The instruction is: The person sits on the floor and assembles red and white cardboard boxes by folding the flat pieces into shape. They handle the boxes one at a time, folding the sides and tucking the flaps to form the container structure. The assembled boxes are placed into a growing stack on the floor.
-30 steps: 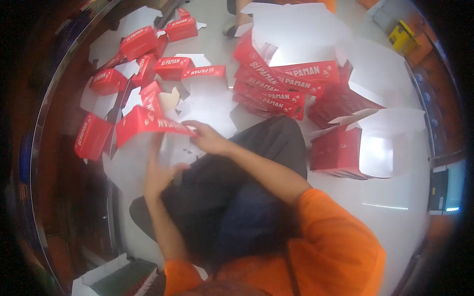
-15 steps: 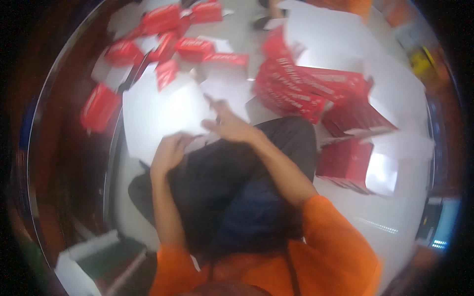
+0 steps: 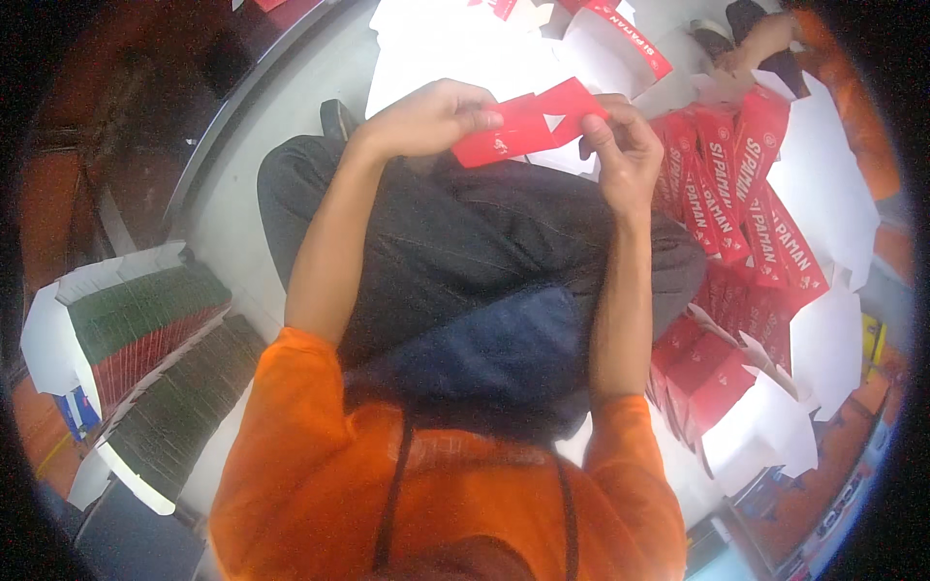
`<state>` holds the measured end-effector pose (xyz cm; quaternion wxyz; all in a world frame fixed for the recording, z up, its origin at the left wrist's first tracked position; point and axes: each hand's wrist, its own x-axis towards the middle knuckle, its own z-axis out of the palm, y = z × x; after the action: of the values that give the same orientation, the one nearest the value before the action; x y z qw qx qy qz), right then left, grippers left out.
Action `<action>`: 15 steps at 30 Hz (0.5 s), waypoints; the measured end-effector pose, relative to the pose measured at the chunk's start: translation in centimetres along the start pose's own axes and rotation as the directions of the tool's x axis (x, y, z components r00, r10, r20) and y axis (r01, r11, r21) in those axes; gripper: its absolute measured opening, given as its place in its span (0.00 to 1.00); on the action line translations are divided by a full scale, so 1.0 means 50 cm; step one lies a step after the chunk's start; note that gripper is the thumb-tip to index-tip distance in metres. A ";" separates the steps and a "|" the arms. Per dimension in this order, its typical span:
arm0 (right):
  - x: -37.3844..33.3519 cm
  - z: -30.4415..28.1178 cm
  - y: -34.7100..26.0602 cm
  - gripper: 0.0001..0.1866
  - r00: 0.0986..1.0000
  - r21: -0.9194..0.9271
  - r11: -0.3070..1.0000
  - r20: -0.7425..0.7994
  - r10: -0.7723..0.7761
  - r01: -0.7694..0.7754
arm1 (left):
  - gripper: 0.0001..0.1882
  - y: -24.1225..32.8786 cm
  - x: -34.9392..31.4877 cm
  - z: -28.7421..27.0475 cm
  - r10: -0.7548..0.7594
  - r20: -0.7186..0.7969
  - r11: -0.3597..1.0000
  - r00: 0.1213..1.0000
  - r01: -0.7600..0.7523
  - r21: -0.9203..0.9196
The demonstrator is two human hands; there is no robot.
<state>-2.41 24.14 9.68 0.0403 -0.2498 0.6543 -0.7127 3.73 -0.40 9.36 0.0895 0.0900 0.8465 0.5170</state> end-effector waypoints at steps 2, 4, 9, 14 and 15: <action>-0.011 0.009 0.029 0.08 0.987 0.100 0.987 -0.088 0.135 -0.126 | 0.16 -0.029 0.006 0.005 0.022 -0.007 0.999 1.000 -0.022 -0.026; 0.008 0.015 0.038 0.12 0.940 0.164 0.965 -0.242 0.240 -0.205 | 0.17 -0.045 0.005 0.006 0.077 -0.060 0.986 0.995 -0.084 -0.142; 0.008 0.024 0.040 0.09 0.955 0.196 0.972 -0.241 0.174 -0.127 | 0.11 0.035 -0.002 -0.085 -0.267 0.406 0.928 0.874 0.347 -0.136; 0.004 0.038 0.029 0.12 0.958 -0.699 0.658 0.240 -0.154 0.281 | 0.10 0.027 -0.025 -0.014 -0.195 -0.023 0.979 0.980 0.194 -0.058; -0.023 0.096 -0.003 0.10 0.989 -0.616 0.776 0.124 -0.077 0.138 | 0.10 0.038 -0.027 -0.014 -0.217 -0.012 0.975 0.976 0.216 -0.050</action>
<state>0.60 20.23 9.55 -0.0552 -0.3185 0.8348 -0.4457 4.97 -0.45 11.45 0.1402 -0.0095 0.8394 0.5250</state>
